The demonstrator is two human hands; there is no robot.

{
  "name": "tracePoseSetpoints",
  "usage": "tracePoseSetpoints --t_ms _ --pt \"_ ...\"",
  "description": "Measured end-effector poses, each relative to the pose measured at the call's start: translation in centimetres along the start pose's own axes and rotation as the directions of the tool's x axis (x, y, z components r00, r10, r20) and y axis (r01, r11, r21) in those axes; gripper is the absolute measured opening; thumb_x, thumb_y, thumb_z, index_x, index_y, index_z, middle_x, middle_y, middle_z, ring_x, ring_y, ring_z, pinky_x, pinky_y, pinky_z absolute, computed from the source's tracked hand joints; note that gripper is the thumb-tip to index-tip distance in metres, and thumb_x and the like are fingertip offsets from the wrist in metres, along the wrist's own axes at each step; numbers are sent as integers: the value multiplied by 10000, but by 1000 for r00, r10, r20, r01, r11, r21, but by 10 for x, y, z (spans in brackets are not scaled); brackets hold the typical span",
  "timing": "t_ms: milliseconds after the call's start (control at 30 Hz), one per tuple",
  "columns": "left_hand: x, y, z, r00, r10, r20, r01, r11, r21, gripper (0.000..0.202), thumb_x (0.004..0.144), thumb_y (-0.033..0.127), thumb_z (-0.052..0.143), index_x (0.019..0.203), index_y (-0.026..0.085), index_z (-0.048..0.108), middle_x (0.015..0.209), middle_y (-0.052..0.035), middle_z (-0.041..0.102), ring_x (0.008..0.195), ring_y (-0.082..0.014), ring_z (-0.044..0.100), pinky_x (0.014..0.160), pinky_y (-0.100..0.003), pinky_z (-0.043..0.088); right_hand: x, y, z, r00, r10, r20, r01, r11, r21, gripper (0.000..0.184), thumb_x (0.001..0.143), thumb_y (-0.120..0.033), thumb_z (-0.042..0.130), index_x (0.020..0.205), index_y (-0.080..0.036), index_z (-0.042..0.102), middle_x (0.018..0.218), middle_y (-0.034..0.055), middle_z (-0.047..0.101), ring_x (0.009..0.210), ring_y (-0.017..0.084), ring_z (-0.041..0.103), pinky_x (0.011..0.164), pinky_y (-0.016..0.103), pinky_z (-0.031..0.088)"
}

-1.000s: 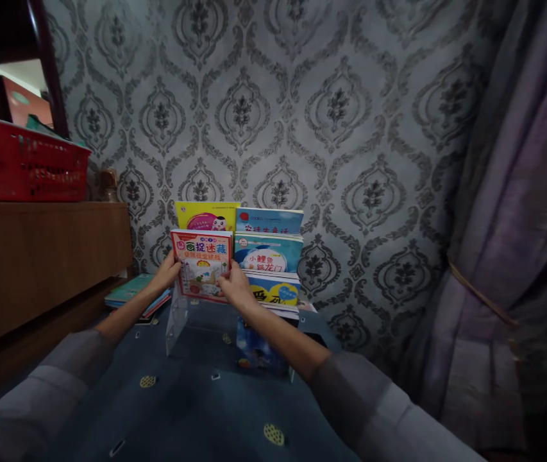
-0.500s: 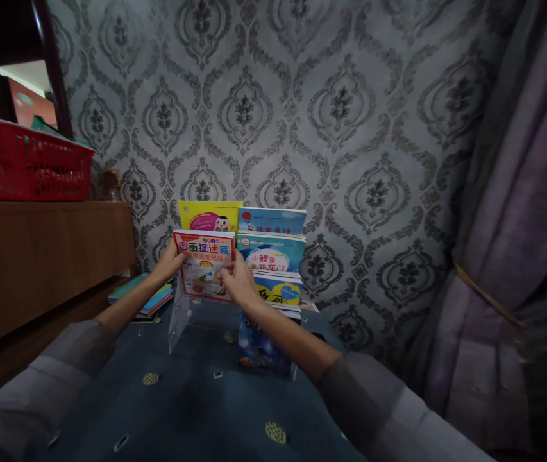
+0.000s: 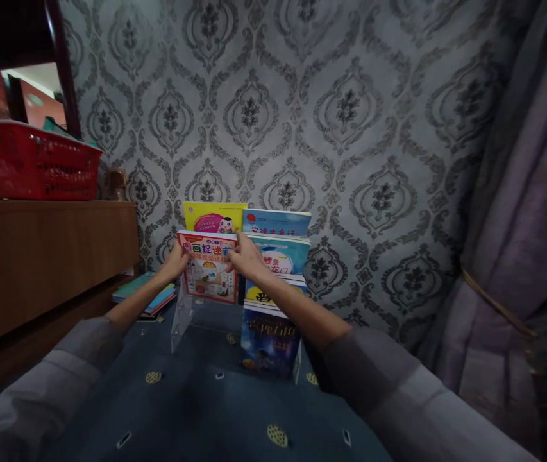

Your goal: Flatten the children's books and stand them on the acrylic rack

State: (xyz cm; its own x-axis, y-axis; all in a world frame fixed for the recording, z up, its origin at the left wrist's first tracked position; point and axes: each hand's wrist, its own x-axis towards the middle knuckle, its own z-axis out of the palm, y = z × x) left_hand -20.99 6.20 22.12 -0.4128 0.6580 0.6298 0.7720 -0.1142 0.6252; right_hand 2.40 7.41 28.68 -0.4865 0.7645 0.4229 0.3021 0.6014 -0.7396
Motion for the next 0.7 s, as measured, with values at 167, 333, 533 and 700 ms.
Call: tracePoseSetpoints --t_ms 167,333,533,700 --pt "-2 5 1 998 -61 -16 62 997 41 289 841 192 481 1126 186 432 1008 -134 677 1088 -320 670 927 -415 508 8 -6 -4 1000 18 17 -16 995 -102 490 930 -151 566 1400 -133 430 790 54 759 521 149 705 415 179 483" --pt "-1 7 0 998 -57 -5 58 998 39 282 830 181 481 1106 192 423 1006 -125 671 1097 -307 665 917 -400 513 14 -15 -11 992 84 90 -62 972 -228 330 965 -200 557 1284 -116 535 663 38 727 480 148 681 392 173 449" --pt "-3 6 -4 1000 -6 9 7 1000 -14 313 793 159 483 1101 195 436 1011 -101 653 1090 -300 657 937 -415 511 15 -10 -14 997 61 51 -46 967 -252 422 943 -121 520 1364 -138 498 707 24 748 547 156 713 465 186 492" --pt "-3 -2 -11 999 27 41 -24 997 -73 325 778 162 501 1099 185 454 1072 -99 649 1099 -292 638 979 -440 494 13 -5 -12 1000 23 10 -20 975 -221 384 929 -112 548 1313 -114 533 671 16 716 524 145 689 504 210 508"
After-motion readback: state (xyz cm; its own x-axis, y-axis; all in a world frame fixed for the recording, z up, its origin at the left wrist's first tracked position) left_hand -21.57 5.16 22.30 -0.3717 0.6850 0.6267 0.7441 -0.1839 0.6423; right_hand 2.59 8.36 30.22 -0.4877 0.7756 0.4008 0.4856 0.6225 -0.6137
